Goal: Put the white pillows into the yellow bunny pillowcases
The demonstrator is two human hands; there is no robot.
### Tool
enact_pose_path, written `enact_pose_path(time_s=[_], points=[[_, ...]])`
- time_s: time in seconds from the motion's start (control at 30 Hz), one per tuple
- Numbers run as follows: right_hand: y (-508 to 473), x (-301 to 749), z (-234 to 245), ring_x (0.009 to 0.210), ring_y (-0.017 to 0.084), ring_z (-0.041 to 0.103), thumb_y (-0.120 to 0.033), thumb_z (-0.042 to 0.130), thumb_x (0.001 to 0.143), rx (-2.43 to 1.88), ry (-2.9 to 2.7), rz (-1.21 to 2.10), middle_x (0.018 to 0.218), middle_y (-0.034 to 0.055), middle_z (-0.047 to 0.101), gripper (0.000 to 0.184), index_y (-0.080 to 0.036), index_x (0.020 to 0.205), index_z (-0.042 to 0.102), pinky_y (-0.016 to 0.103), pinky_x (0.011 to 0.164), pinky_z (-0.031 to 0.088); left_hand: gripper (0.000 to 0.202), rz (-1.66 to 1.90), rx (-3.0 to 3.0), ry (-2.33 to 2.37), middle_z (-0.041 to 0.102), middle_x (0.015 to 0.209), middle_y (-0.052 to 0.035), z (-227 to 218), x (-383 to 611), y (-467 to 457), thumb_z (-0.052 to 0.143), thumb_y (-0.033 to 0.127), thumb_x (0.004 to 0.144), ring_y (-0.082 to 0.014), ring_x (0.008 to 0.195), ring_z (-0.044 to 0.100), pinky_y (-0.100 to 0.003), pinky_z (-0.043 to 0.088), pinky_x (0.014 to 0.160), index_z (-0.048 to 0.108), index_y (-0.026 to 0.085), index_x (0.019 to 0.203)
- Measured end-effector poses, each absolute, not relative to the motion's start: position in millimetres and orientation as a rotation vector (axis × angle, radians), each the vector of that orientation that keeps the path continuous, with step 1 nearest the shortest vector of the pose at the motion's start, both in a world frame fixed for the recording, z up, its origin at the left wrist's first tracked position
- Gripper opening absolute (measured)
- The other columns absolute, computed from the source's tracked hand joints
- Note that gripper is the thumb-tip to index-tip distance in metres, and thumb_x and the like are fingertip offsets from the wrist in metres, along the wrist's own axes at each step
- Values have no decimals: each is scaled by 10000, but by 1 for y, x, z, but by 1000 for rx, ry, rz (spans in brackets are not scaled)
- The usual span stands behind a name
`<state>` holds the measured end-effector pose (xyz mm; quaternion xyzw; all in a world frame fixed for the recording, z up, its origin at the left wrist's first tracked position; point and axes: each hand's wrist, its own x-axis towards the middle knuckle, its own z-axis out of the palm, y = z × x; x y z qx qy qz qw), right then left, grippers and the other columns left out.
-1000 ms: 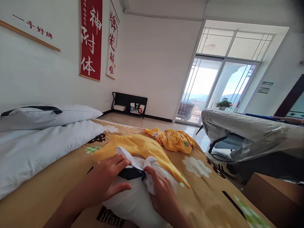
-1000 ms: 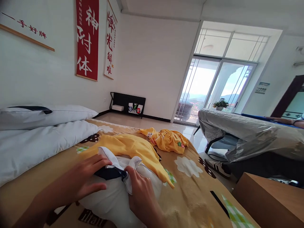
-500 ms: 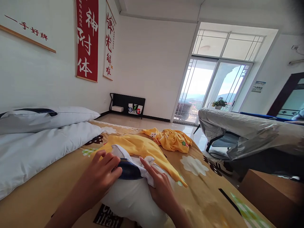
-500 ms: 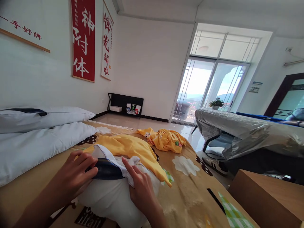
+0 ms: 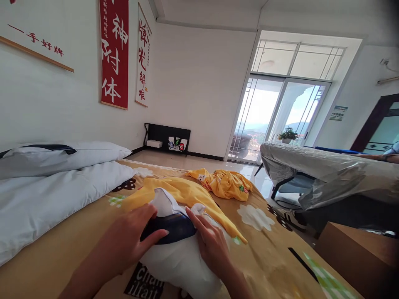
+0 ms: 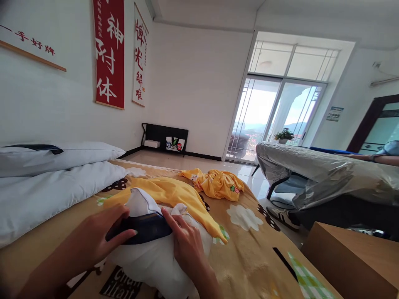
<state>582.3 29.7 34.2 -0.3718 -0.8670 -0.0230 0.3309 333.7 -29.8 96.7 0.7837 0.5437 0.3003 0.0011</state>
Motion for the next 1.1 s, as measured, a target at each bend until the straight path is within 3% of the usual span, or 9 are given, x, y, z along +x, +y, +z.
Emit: enact_pose_path(time_s=[0.13,0.27,0.4,0.5,0.6,0.73,0.9,1.0,1.1], points=[[20,577,33,1091,175,597,13,388,802,-1062,-2508,-150,1355,9,545,851,-464,1492,242,282,886,494,404,614,2374,1626,653,946,-75,78,340,17,461,572,876,-257,848,617,-324,441,712,531,200,1016],[11,562,31,1065,236,586,31,465,747,-1197,-2637,-186,1237,14,595,901,-524,1442,318,326,827,492,384,456,2340,1289,646,1064,-80,61,321,49,494,513,856,-250,969,604,-318,448,813,548,194,1064],[10,553,31,1102,270,561,13,468,755,-1250,-2624,-164,1195,36,612,853,-456,1457,351,323,795,481,370,581,2214,1174,604,817,-14,70,299,49,457,539,886,-160,730,564,-250,438,658,546,180,908],[8,554,35,1060,238,582,17,447,746,-1196,-2652,-116,1186,16,615,874,-487,1451,336,304,796,467,336,883,2175,1373,569,755,-9,77,294,46,402,476,917,-145,673,529,-251,426,632,528,170,860],[4,557,39,1041,214,589,9,444,737,-1130,-2695,-60,1184,-1,613,882,-515,1438,336,291,816,454,222,861,2315,1472,618,877,-42,72,298,49,432,321,877,-186,799,570,-289,455,747,565,157,944],[0,557,42,1068,224,570,2,442,738,-1143,-2704,-24,1177,4,603,885,-502,1454,314,302,834,442,300,811,2496,1440,611,1045,-61,60,299,58,371,139,814,-210,992,572,-316,440,915,582,158,1026],[-3,552,36,1074,225,557,-6,450,756,-1140,-2730,-16,1167,-4,588,900,-541,1454,263,294,796,419,342,593,2537,1754,590,1143,-117,52,280,67,531,174,715,-288,1154,515,-438,392,1023,592,162,1051],[-3,549,31,1074,240,551,-34,503,740,-1133,-2751,-35,1195,3,575,919,-527,1468,239,293,754,401,219,593,2535,1718,626,1030,-77,52,273,70,493,153,737,-238,1024,578,-374,431,960,603,184,924],[-2,548,27,1080,247,548,-47,512,736,-1118,-2738,-42,1208,1,569,929,-530,1473,216,301,742,393,156,878,2486,1728,632,880,-44,50,273,77,437,137,775,-196,848,592,-316,452,825,577,189,819]])
